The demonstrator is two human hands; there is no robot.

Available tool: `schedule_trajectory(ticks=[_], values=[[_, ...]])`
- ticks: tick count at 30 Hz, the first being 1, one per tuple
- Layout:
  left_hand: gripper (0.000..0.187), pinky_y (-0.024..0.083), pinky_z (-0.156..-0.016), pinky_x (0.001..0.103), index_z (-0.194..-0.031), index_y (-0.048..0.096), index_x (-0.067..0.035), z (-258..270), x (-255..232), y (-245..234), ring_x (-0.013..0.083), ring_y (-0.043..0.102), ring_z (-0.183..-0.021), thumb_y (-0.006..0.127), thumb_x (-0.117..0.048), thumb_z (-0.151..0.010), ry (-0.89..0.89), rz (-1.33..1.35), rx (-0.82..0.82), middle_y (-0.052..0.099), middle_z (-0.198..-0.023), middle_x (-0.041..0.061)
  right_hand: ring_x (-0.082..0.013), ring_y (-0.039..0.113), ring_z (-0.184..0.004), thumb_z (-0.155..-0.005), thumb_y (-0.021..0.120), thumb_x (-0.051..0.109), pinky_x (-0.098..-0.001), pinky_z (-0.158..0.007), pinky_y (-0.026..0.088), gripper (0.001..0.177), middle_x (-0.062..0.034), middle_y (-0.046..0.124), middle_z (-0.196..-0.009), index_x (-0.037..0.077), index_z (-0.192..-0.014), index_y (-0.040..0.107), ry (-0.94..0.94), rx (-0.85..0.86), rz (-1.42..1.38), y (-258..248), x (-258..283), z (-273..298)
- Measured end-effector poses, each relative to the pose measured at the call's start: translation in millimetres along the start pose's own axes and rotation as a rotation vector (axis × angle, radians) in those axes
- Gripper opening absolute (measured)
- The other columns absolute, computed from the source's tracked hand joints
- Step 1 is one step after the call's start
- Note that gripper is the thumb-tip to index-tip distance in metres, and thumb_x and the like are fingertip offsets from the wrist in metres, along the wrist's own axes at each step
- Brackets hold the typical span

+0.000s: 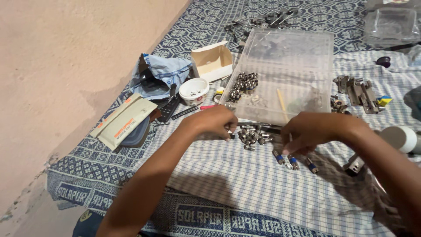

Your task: The person assembles small metal lock cylinders by inserting pins and springs into the barrels and securing them with rubber bands. They repeatedly pick up components from a plastic container and the patterned cloth, fit them together by hand, and place the finished units back into the container.

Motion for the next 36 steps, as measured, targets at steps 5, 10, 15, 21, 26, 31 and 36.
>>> schedule_trajectory(ticks=[5,10,15,21,26,31,36], values=[[0.026,0.054,-0.067,0.037,-0.085,0.075,-0.003,7.6,-6.9,-8.6,0.0229,0.071,-0.072,0.086,-0.015,-0.065,0.016,0.008,-0.055,0.073,-0.076,0.011,-0.0192,0.078,-0.077,-0.085,0.077,0.05,-0.0353,-0.076,0.063,0.046,-0.0083,0.079,-0.089,0.007,-0.1,0.071,0.127,0.003,-0.095,14.9,7.4,-2.5],[0.026,0.054,-0.067,0.033,-0.092,0.077,-0.006,9.0,-22.0,-24.9,0.0183,0.071,-0.072,0.084,-0.018,-0.07,0.153,0.067,-0.184,0.075,-0.079,0.008,-0.0207,0.073,-0.085,-0.08,0.078,0.045,-0.0397,-0.08,0.056,0.036,-0.0017,0.077,-0.089,0.018,-0.103,0.072,-0.09,-0.108,0.134,15.1,16.6,-2.1],[0.026,0.054,-0.066,0.03,-0.094,0.078,-0.007,-1.1,-54.1,-21.6,0.0131,0.069,-0.07,0.082,-0.025,-0.075,0.245,0.267,-0.216,0.077,-0.079,0.004,-0.0177,0.074,-0.089,-0.078,0.08,0.03,-0.0372,-0.08,0.059,0.029,0.003,0.078,-0.096,0.019,-0.104,0.075,-0.055,-0.061,0.199,6.6,1.0,6.7],[0.024,0.055,-0.065,0.03,-0.093,0.078,-0.007,-30.1,-89.3,-15.8,0.0117,0.07,-0.068,0.08,-0.023,-0.076,0.308,0.229,-0.185,0.075,-0.077,0.004,-0.0187,0.077,-0.084,-0.082,0.073,0.019,-0.0322,-0.072,0.065,0.047,0.002,0.076,-0.105,0.032,-0.127,0.066,0.08,0.16,0.016,7.2,-14.0,21.2],[0.02,0.055,-0.06,0.027,-0.09,0.078,-0.007,-72.7,-102.9,-47.4,0.0104,0.069,-0.064,0.082,-0.021,-0.077,0.221,0.274,-0.182,0.076,-0.076,0.003,-0.0199,0.076,-0.081,-0.08,0.08,0.023,-0.031,-0.066,0.066,0.047,-0.0092,0.078,-0.105,0.021,-0.125,0.066,0.072,0.195,-0.003,20.8,-12.6,12.4],[0.019,0.062,-0.064,0.024,-0.091,0.076,-0.004,-96.6,-104.9,-75.8,0.0076,0.073,-0.069,0.084,-0.016,-0.079,0.279,0.428,-0.213,0.075,-0.075,0.003,-0.0218,0.08,-0.081,-0.072,0.077,0.006,-0.0338,-0.064,0.066,0.046,-0.0062,0.076,-0.109,0.014,-0.117,0.07,0.014,0.167,-0.04,25.1,-17.9,-0.5],[0.02,0.063,-0.065,0.025,-0.093,0.075,-0.002,-126.3,-98.0,-80.0,0.0084,0.075,-0.07,0.083,-0.014,-0.079,0.324,0.541,-0.217,0.077,-0.077,0.004,-0.0244,0.081,-0.083,-0.077,0.073,0.003,-0.0343,-0.068,0.066,0.062,-0.005,0.073,-0.117,0.029,-0.131,0.059,0.118,0.14,-0.067,24.5,-19.7,1.0]])
Point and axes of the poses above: each hand's wrist, its own z-axis away from the middle knuckle, its own y-axis out of the palm, x = y × z, the point moved 4 cm from there along -z, towards the middle knuckle
